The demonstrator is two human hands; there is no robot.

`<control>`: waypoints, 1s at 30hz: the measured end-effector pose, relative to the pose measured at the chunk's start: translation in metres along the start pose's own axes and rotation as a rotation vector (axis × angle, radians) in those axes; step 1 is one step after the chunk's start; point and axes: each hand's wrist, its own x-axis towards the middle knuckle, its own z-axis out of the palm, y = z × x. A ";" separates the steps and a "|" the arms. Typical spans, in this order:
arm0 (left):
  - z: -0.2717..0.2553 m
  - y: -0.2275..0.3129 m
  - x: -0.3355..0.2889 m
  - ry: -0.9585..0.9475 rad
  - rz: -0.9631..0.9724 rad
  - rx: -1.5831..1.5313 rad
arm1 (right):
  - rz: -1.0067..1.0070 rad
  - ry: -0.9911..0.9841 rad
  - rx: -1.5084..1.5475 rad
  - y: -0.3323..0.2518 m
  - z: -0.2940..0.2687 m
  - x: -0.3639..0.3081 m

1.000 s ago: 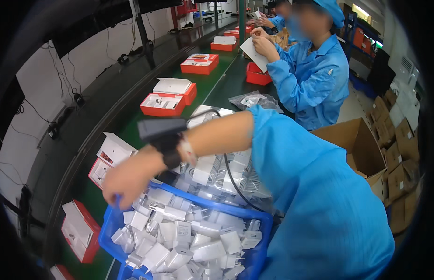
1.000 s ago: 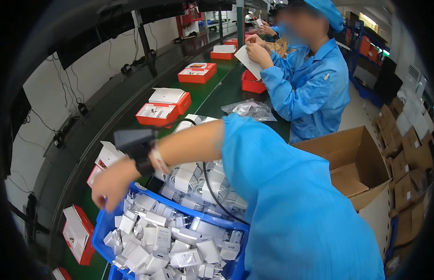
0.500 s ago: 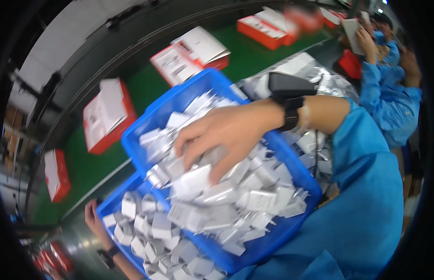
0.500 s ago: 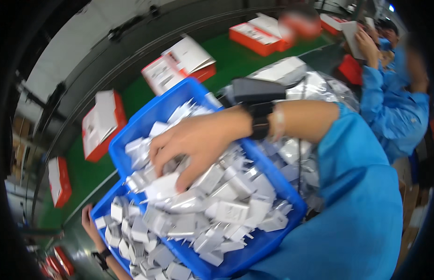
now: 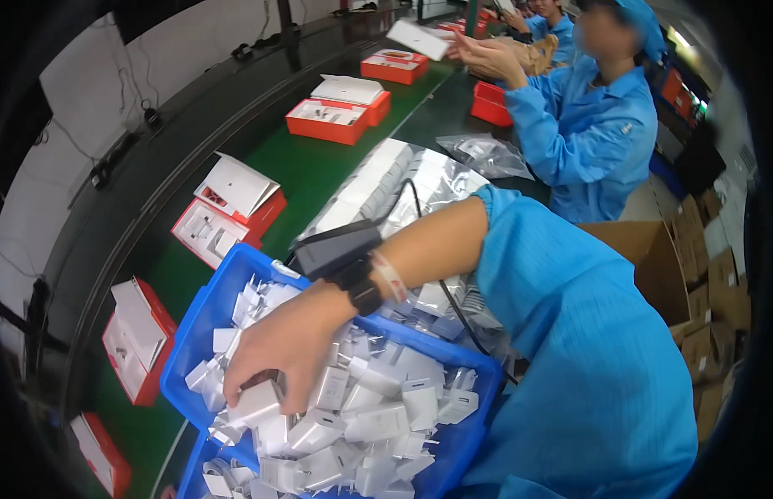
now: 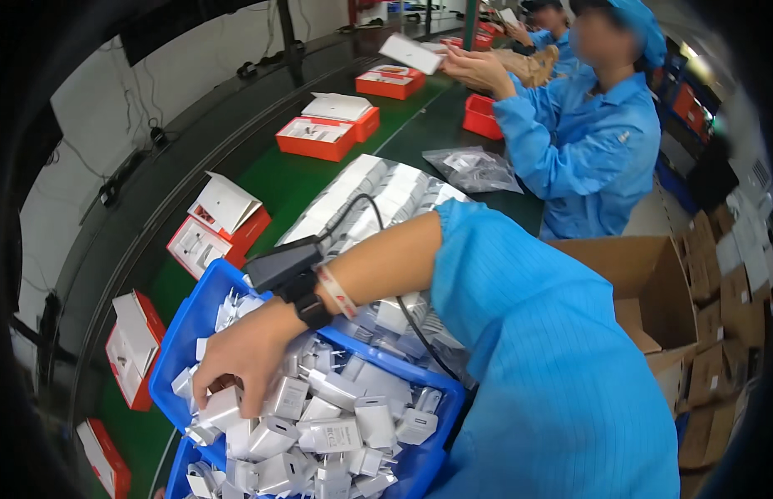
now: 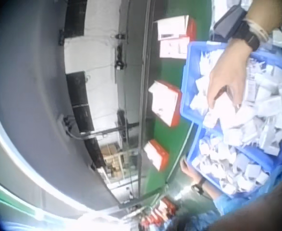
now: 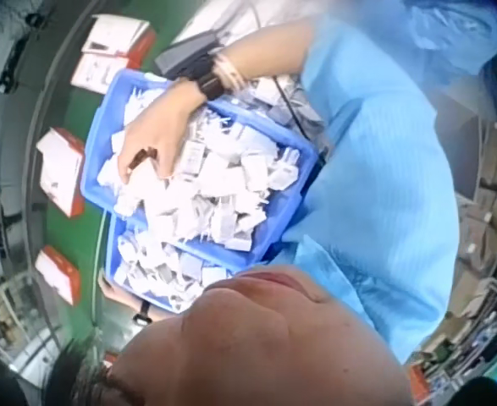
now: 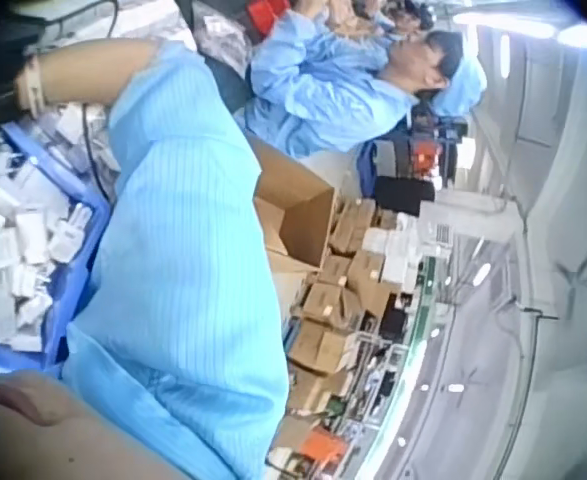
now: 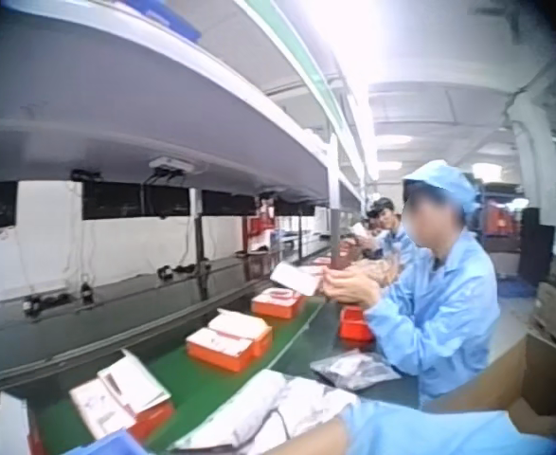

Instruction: Placing white power adapter units and coiled cables into red product boxes on a conveyor belt.

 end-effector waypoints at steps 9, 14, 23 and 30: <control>0.002 0.001 0.001 -0.019 0.057 0.026 | 0.177 0.258 0.583 0.024 0.001 0.012; 0.024 -0.021 0.021 0.009 0.172 -0.007 | 0.399 0.475 0.792 0.012 -0.011 -0.001; 0.017 -0.036 0.015 0.047 0.124 -0.175 | 0.238 0.342 0.103 -0.022 -0.093 0.058; 0.020 -0.033 0.019 0.071 0.153 -0.131 | 0.092 0.456 -0.282 0.030 -0.154 0.183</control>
